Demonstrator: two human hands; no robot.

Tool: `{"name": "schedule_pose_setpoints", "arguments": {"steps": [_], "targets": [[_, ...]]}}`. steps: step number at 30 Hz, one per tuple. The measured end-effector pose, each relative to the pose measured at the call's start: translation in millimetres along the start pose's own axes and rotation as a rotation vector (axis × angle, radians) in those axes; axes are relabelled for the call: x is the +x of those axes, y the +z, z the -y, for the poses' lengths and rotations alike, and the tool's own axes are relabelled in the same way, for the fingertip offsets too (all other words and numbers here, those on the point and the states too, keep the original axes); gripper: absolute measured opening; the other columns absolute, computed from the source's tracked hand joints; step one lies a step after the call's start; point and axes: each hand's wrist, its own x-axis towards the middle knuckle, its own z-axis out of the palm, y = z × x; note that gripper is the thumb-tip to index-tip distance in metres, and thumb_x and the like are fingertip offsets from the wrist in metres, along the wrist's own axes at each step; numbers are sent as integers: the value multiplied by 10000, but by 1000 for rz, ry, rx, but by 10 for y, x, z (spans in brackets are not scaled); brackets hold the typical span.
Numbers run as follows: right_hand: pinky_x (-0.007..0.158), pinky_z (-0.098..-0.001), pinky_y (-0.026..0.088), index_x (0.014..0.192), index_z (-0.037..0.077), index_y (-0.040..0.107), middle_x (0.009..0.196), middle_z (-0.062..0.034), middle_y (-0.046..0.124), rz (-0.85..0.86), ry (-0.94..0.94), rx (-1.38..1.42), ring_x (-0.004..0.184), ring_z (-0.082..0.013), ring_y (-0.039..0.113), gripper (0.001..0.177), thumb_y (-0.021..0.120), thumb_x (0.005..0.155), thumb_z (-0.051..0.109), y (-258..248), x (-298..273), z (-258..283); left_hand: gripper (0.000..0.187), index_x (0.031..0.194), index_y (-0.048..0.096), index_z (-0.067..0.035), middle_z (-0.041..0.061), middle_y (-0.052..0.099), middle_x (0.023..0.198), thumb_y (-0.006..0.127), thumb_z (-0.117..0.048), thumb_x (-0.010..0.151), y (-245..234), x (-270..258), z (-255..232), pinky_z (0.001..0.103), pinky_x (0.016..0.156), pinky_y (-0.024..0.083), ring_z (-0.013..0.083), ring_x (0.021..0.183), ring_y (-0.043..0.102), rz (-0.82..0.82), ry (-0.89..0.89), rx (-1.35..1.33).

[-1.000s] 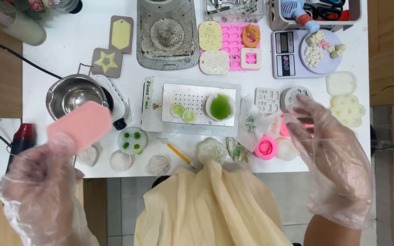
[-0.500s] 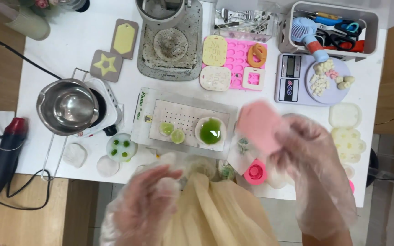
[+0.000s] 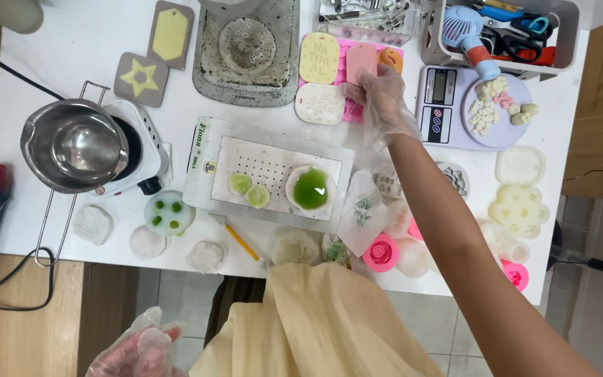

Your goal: The user is melting wax and preparing molds for candle making at a workbench.

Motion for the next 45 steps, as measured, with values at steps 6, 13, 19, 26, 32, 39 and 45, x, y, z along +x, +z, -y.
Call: {"name": "schedule_pose_setpoints", "arguments": {"steps": [6, 13, 19, 26, 32, 39, 45], "targets": [[671, -457, 561, 1104, -52, 643, 845, -250, 708, -339, -506, -1300, 729, -374, 663, 384, 819, 878, 205, 259, -170, 375, 556, 1486, 540, -146, 227, 686, 1348, 551, -129, 931, -291, 55, 196, 497, 795, 600, 373, 923, 737, -42, -313, -118], [921, -429, 540, 1128, -79, 648, 1086, -261, 690, 79, -813, -1445, 1036, -376, 676, 415, 758, 971, 289, 990, -270, 559, 597, 1431, 579, -93, 243, 751, 1238, 704, -187, 855, 115, -311, 248, 469, 704, 655, 311, 774, 769, -6, -147, 29], [961, -379, 500, 1170, -94, 597, 1173, -243, 621, -8, -246, -1627, 1090, -339, 629, 761, 832, 819, 539, 1521, -294, 713, 592, 1458, 567, -96, 253, 724, 1277, 638, -242, 889, -401, -123, 797, 481, 734, 639, 335, 783, 747, 5, -257, -239], [1002, -369, 495, 1161, -160, 610, 1129, -241, 680, 82, -378, -1698, 1111, -322, 643, 821, 879, 811, 532, 1095, 267, 403, 574, 1345, 602, -52, 266, 781, 1138, 686, -210, 800, -268, -285, 860, 433, 667, 643, 279, 748, 802, -33, -168, -276], [789, -389, 580, 1145, -62, 726, 984, -164, 751, 51, -19, -1051, 871, -243, 739, 430, 710, 948, 321, 1117, -111, 836, 531, 1353, 669, 16, 375, 766, 862, 760, -271, 916, -278, -292, 1082, 437, 605, 619, 297, 609, 750, -60, -70, 25], [832, -320, 650, 1161, -81, 687, 1066, -174, 771, 281, -169, -245, 945, -221, 776, 260, 712, 1000, 123, 1188, -1603, 1823, 464, 1137, 716, 22, 171, 766, 819, 719, -383, 910, 733, -525, -634, 359, 640, 585, 174, 618, 668, -222, 110, 319], [713, -318, 615, 1128, -38, 704, 983, -132, 753, 84, -146, -468, 800, -197, 727, 243, 749, 929, 94, 1775, -2717, 2127, 383, 1072, 714, 19, 105, 809, 909, 709, -302, 864, 560, -233, -1530, 324, 695, 592, 131, 745, 702, -23, 331, 354]]}}
